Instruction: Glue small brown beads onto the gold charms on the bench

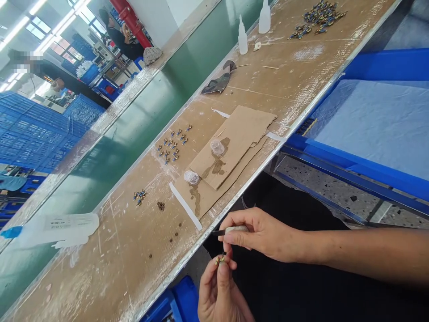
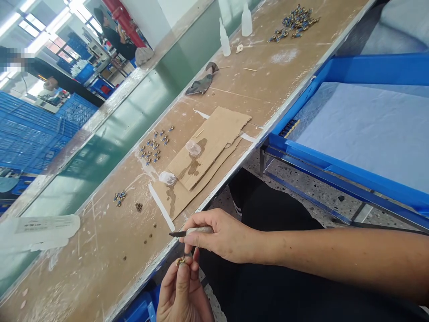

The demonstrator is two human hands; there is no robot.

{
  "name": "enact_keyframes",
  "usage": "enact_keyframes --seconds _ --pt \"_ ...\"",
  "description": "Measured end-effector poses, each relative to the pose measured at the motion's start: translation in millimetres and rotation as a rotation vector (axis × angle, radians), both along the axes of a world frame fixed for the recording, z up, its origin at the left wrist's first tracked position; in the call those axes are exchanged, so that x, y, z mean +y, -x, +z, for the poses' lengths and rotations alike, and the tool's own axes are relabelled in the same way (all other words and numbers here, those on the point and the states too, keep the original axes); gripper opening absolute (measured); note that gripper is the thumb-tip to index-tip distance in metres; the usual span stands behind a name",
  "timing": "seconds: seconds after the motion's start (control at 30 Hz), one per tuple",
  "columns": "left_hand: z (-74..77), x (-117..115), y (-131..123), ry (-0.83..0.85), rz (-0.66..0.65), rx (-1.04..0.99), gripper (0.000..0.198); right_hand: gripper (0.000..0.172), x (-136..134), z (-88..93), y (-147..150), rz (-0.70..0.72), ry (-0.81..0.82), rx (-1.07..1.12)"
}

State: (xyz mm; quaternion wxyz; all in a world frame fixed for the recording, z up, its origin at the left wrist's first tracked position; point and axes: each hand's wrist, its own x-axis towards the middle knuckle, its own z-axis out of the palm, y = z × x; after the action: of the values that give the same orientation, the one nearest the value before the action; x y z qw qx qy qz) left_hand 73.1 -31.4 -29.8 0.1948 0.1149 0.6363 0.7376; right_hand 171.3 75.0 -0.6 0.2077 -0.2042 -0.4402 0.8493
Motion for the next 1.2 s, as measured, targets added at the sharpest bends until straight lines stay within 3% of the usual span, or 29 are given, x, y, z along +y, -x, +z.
enact_keyframes --seconds 0.1,0.33,0.47,0.53,0.63,0.77,0.9,1.07,1.2 --pt "0.8 -0.1 -0.6 -0.018 -0.022 0.024 0.023 0.030 0.6 -0.4 1.8 0.018 -0.016 -0.070" --pt "-2.5 -3.2 0.2 -0.017 -0.033 0.057 0.020 0.022 2.1 0.1 5.2 0.114 0.037 -0.004" --pt "-7.0 -6.6 1.1 0.000 -0.018 0.079 0.020 0.022 3.5 0.5 7.3 0.179 0.029 -0.086" --pt "-8.0 -7.1 1.5 -0.002 -0.054 0.164 0.017 0.020 6.1 1.8 7.7 0.193 0.040 -0.122" --pt "-6.8 -6.0 1.7 -0.052 -0.097 0.447 0.014 0.023 9.6 2.3 6.3 0.106 0.046 -0.162" --pt "-2.9 -4.2 0.4 -0.021 -0.007 0.749 0.019 0.032 7.9 -1.7 2.1 0.039 0.049 -0.209" --pt "-1.0 -5.1 0.1 0.016 0.001 0.824 0.021 0.020 2.1 -2.4 -1.5 0.074 0.091 -0.148" --pt "-4.0 -8.6 4.2 0.004 -0.031 0.888 0.024 0.025 -2.0 2.0 -3.5 0.127 0.159 -0.036" --pt "-7.0 -11.2 7.7 0.028 -0.026 0.941 0.024 0.033 -3.0 -0.1 -3.0 0.122 0.122 -0.097"
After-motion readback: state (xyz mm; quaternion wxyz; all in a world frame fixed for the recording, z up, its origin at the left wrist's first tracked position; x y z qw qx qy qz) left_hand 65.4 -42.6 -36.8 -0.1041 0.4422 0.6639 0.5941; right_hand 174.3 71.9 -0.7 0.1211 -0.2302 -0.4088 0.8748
